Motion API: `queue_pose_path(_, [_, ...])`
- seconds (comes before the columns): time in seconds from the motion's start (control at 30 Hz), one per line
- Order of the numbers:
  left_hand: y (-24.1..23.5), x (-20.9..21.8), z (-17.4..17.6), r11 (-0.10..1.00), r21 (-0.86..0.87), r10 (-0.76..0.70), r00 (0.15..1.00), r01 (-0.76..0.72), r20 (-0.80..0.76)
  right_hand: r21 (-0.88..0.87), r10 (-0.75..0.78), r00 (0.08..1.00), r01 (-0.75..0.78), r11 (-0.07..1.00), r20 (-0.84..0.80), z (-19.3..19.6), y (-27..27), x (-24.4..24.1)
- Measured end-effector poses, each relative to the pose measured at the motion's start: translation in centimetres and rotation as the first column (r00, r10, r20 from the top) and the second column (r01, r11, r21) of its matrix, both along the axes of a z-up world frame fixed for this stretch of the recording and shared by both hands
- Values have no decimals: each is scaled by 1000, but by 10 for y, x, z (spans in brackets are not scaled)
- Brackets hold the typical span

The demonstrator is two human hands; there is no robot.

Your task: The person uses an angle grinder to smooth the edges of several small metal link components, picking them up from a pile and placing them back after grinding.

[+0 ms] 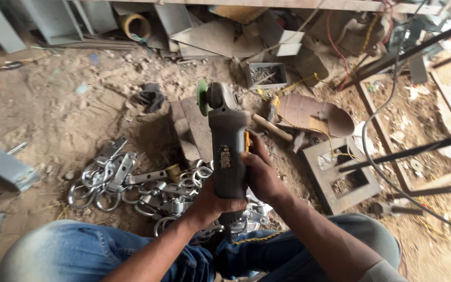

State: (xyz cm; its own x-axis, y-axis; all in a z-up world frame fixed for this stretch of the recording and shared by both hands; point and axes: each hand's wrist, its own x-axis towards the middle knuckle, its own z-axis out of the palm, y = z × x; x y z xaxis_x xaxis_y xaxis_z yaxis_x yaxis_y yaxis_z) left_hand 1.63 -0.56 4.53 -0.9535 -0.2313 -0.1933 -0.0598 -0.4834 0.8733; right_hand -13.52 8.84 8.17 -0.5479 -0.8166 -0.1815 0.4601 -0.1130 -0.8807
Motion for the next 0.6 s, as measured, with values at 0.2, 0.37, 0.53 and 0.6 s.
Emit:
queue_pose_path(0.2, [-7, 3, 7, 983, 133, -111, 986, 128, -124, -18, 215, 964, -215, 977, 159, -19, 2, -13])
queue_pose_path(0.37, [-4, 5, 10, 921, 311, -218, 972, 236, -91, -90, 272, 961, -267, 960, 45, -7, 13, -12])
queue_pose_path(0.53, [1, -10, 3, 980, 180, -83, 996, 87, -30, -18, 184, 965, -191, 981, -187, 10, 9, -11])
queue_pose_path(0.6, [10, -13, -2, 985, 169, -20, 1000, 19, 4, 77, 175, 953, -161, 984, -247, 7, 10, -8])
